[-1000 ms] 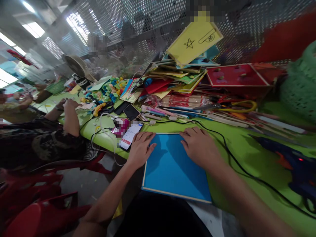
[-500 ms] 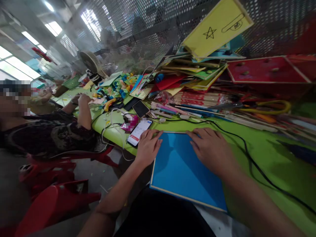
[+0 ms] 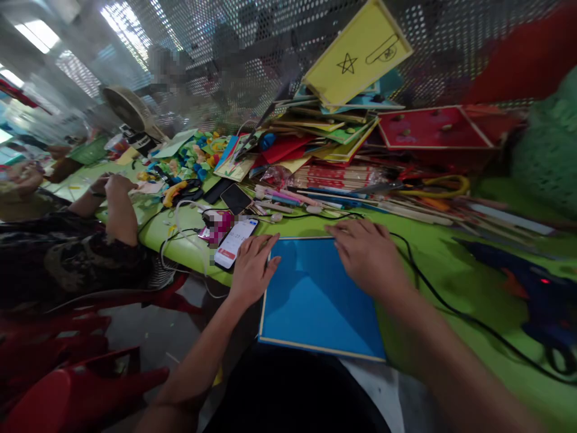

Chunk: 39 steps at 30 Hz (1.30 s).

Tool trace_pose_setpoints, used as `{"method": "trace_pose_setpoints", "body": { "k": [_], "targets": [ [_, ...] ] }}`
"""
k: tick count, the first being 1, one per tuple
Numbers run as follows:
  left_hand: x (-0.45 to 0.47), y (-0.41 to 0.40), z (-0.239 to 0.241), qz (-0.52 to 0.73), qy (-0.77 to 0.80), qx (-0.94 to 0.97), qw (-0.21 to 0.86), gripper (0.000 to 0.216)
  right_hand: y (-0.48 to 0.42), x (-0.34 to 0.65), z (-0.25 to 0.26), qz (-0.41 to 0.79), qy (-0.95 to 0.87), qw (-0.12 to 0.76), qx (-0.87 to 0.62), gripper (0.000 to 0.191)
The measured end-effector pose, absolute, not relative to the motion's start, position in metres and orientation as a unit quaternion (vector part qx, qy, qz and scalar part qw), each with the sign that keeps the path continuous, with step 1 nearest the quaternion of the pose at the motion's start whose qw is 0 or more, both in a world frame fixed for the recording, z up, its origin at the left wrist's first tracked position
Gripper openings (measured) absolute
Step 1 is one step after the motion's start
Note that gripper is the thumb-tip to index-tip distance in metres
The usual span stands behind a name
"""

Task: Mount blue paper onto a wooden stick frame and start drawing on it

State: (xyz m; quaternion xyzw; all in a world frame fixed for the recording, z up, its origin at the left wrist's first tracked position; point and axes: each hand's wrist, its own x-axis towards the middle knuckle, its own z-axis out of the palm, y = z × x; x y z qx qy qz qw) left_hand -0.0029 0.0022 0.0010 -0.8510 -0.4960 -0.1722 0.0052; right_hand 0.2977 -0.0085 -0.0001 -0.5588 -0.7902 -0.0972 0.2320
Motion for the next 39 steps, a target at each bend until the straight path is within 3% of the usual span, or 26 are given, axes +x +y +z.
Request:
{"method": "trace_pose_setpoints", "body": {
  "k": [4, 10, 23, 32, 39],
  "targets": [
    [-0.004, 0.003, 0.001, -0.171, -0.479, -0.861, -0.008, 0.056, -0.005, 0.325, 0.006, -0.087, -0.748, 0.258, -0.606, 0.040],
    [-0.003, 0.004, 0.000, -0.165, -0.478, -0.863, -0.009, 0.055, -0.001, 0.329, -0.001, -0.038, -0.781, 0.211, -0.586, 0.035],
    [-0.002, 0.006, 0.002, -0.160, -0.476, -0.865, -0.014, 0.053, -0.006, 0.313, 0.001, -0.053, -0.788, 0.127, -0.600, 0.035],
    [-0.003, 0.003, 0.002, -0.156, -0.471, -0.868, -0.023, 0.056, -0.008, 0.305, -0.001, -0.088, -0.800, 0.197, -0.560, 0.036],
    [0.001, 0.005, 0.006, -0.148, -0.476, -0.866, -0.035, 0.051, -0.010, 0.297, -0.007, -0.089, -0.822, 0.157, -0.539, 0.038]
  ]
}}
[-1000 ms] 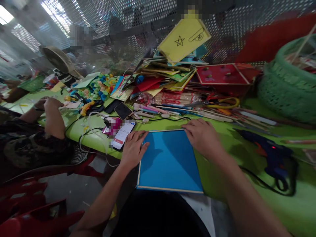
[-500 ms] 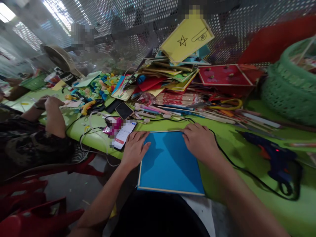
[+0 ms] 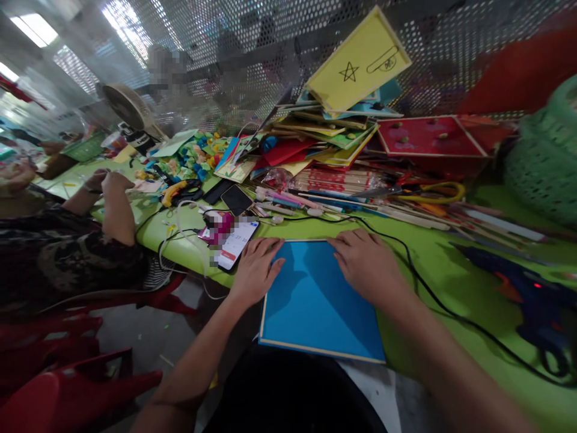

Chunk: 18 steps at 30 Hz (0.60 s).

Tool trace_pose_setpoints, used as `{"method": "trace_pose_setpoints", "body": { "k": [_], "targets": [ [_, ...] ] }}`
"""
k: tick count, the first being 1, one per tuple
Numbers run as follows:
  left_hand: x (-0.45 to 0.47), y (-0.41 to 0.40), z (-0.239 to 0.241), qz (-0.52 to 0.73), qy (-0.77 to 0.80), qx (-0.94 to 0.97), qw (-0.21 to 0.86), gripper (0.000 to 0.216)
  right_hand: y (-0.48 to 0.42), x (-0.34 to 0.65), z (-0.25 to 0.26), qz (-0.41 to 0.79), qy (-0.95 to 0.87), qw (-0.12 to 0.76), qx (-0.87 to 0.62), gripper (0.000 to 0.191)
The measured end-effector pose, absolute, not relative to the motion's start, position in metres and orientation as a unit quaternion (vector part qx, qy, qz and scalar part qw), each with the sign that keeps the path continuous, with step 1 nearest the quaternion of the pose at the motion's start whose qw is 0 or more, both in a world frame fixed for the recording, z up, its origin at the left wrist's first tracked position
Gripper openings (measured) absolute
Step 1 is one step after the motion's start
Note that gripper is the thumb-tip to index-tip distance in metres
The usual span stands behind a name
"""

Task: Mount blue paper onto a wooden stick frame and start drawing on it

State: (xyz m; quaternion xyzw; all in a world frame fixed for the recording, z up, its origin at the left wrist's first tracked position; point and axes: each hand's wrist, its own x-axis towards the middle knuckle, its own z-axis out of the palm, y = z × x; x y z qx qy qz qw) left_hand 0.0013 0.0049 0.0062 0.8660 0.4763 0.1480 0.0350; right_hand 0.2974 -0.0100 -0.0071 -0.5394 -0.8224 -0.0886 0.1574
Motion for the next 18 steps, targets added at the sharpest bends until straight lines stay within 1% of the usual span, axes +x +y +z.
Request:
{"method": "trace_pose_setpoints", "body": {
  "k": [4, 10, 18],
  "targets": [
    [0.000, 0.005, 0.003, 0.157, 0.477, 0.864, 0.034, 0.052, -0.012, 0.295, -0.006, -0.102, -0.820, 0.151, -0.543, 0.037],
    [-0.004, 0.002, -0.003, 0.215, 0.519, 0.828, 0.002, 0.053, -0.011, 0.294, -0.006, -0.115, -0.821, 0.181, -0.529, 0.041],
    [0.001, 0.001, 0.001, 0.174, 0.503, 0.846, 0.001, 0.049, -0.012, 0.284, -0.010, -0.104, -0.834, 0.159, -0.517, 0.042]
  ]
}}
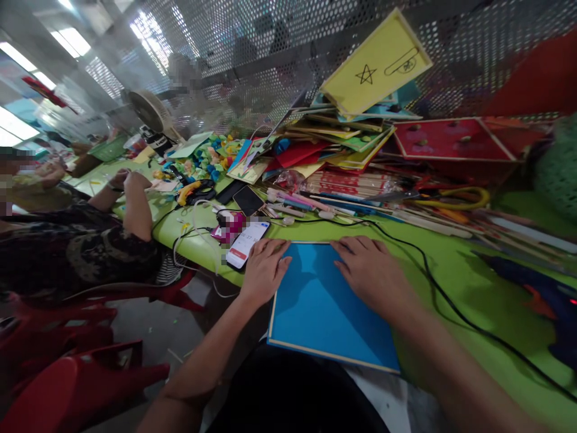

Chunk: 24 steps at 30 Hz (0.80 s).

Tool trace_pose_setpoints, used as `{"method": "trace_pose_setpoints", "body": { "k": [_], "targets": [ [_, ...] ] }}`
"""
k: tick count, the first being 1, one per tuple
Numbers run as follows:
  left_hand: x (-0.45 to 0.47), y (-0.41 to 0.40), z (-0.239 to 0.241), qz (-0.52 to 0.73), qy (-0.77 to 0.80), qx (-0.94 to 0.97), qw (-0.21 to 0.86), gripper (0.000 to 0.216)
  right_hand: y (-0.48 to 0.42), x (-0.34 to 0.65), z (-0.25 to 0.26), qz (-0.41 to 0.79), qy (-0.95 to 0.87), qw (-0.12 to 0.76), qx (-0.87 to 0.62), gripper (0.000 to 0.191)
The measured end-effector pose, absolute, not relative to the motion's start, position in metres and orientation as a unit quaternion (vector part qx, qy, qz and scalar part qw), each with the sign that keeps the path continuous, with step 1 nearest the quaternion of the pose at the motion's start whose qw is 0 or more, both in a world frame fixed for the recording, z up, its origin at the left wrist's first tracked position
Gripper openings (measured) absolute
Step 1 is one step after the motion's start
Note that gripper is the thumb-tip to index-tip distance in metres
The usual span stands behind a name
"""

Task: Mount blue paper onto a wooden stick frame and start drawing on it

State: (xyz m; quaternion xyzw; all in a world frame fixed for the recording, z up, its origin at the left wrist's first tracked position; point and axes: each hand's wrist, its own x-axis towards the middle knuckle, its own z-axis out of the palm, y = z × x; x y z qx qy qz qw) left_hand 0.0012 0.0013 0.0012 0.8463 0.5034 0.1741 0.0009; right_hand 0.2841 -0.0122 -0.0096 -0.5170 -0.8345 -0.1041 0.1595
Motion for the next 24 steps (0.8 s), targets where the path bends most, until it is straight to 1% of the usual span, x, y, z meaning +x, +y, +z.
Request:
{"method": "trace_pose_setpoints", "body": {
  "k": [4, 10, 20, 24],
  "targets": [
    [-0.0004, 0.0027, 0.0002, 0.177, 0.495, 0.851, 0.006, 0.048, -0.0127, 0.2822, -0.0088, -0.085, -0.833, 0.154, -0.525, 0.040],
    [-0.0037, 0.0028, -0.0025, 0.230, 0.524, 0.820, 0.004, 0.050, -0.0101, 0.2860, -0.0122, -0.102, -0.825, 0.189, -0.522, 0.045],
    [0.0019, 0.0031, 0.0014, 0.170, 0.528, 0.832, 0.009, 0.044, -0.0109, 0.2844, -0.0158, -0.077, -0.827, 0.171, -0.530, 0.043],
    [-0.0003, 0.0025, 0.0006, 0.175, 0.524, 0.833, -0.001, 0.049, -0.0102, 0.2872, -0.0123, -0.081, -0.823, 0.185, -0.531, 0.040]
  ]
}}
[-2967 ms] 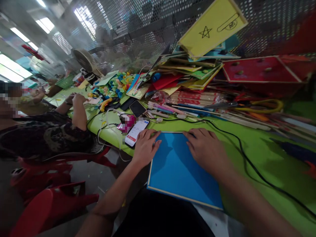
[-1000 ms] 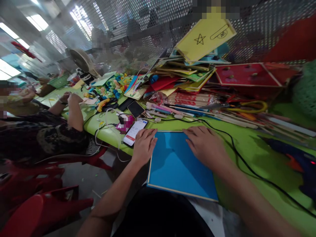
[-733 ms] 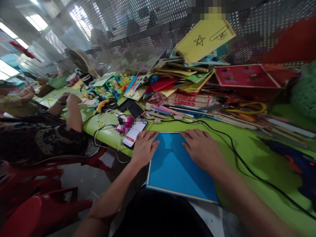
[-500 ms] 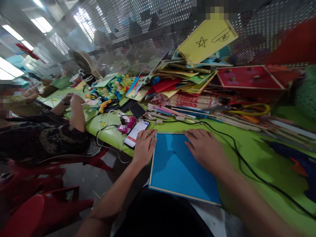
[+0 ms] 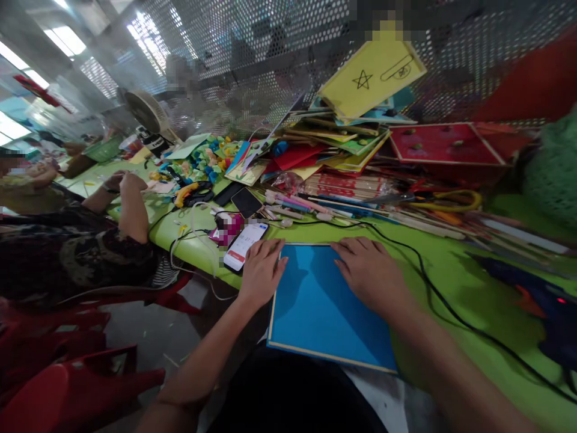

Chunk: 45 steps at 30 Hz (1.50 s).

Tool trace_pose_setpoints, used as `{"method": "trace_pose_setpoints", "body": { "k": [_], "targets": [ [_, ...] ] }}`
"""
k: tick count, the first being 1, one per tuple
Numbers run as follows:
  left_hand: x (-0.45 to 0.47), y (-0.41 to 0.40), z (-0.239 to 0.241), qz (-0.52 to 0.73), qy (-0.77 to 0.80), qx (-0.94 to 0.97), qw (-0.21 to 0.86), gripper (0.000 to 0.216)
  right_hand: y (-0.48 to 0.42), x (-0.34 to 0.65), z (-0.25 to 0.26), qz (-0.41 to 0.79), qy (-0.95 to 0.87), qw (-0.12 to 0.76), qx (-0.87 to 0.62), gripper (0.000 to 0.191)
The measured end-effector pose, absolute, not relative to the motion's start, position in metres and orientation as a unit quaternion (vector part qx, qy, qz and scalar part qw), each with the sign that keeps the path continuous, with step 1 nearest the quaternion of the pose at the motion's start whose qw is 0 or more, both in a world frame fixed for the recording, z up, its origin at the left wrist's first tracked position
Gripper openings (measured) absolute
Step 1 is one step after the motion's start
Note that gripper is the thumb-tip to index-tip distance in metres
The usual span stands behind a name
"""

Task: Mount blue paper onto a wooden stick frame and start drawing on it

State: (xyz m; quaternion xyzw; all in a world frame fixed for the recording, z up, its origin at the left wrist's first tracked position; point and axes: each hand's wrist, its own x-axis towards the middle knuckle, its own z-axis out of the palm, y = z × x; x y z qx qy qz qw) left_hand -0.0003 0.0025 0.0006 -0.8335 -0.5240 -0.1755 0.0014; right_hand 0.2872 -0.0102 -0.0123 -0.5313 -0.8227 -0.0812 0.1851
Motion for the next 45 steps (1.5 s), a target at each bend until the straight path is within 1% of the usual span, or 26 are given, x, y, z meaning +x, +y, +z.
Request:
{"method": "trace_pose_setpoints", "body": {
  "k": [3, 6, 9, 13, 18, 21, 29, 33, 36, 38, 41, 43, 45],
  "targets": [
    [-0.002, 0.002, 0.000, -0.183, -0.505, -0.844, 0.004, 0.052, -0.008, 0.301, -0.010, -0.086, -0.801, 0.205, -0.555, 0.041],
    [-0.003, 0.002, -0.001, -0.179, -0.484, -0.856, 0.001, 0.051, -0.005, 0.320, -0.008, -0.086, -0.778, 0.221, -0.582, 0.041],
    [-0.003, 0.003, -0.001, -0.173, -0.480, -0.860, -0.001, 0.050, -0.003, 0.334, -0.007, -0.076, -0.773, 0.221, -0.590, 0.042],
    [-0.002, 0.004, 0.001, -0.165, -0.482, -0.860, -0.006, 0.048, -0.002, 0.333, -0.006, -0.057, -0.800, 0.190, -0.566, 0.041],
    [-0.001, 0.006, 0.002, -0.158, -0.476, -0.865, -0.009, 0.050, -0.005, 0.321, -0.001, -0.080, -0.803, 0.143, -0.573, 0.037],
    [-0.002, 0.005, 0.001, -0.165, -0.474, -0.865, -0.006, 0.052, -0.006, 0.319, 0.002, -0.084, -0.798, 0.135, -0.581, 0.035],
    [-0.001, 0.006, 0.001, -0.175, -0.468, -0.866, -0.013, 0.049, -0.005, 0.314, -0.004, -0.084, -0.803, 0.163, -0.567, 0.034],
    [-0.005, 0.005, 0.006, -0.184, -0.450, -0.873, -0.042, 0.046, -0.004, 0.323, 0.000, -0.072, -0.786, 0.223, -0.573, 0.036],
    [-0.019, -0.003, 0.015, -0.163, -0.410, -0.894, -0.079, 0.043, -0.003, 0.335, 0.008, -0.075, -0.756, 0.276, -0.588, 0.041],
    [-0.031, -0.013, 0.022, -0.134, -0.384, -0.908, -0.099, 0.049, -0.004, 0.341, 0.013, -0.080, -0.742, 0.299, -0.595, 0.041],
    [-0.044, -0.032, 0.031, -0.090, -0.362, -0.921, -0.113, 0.066, -0.004, 0.344, 0.016, -0.083, -0.738, 0.310, -0.594, 0.039],
    [-0.047, -0.044, 0.033, -0.069, -0.353, -0.925, -0.119, 0.069, -0.004, 0.343, 0.017, -0.082, -0.741, 0.312, -0.588, 0.037],
    [-0.048, -0.054, 0.033, -0.058, -0.343, -0.929, -0.123, 0.068, -0.004, 0.341, 0.018, -0.082, -0.744, 0.320, -0.580, 0.035]
  ]
}}
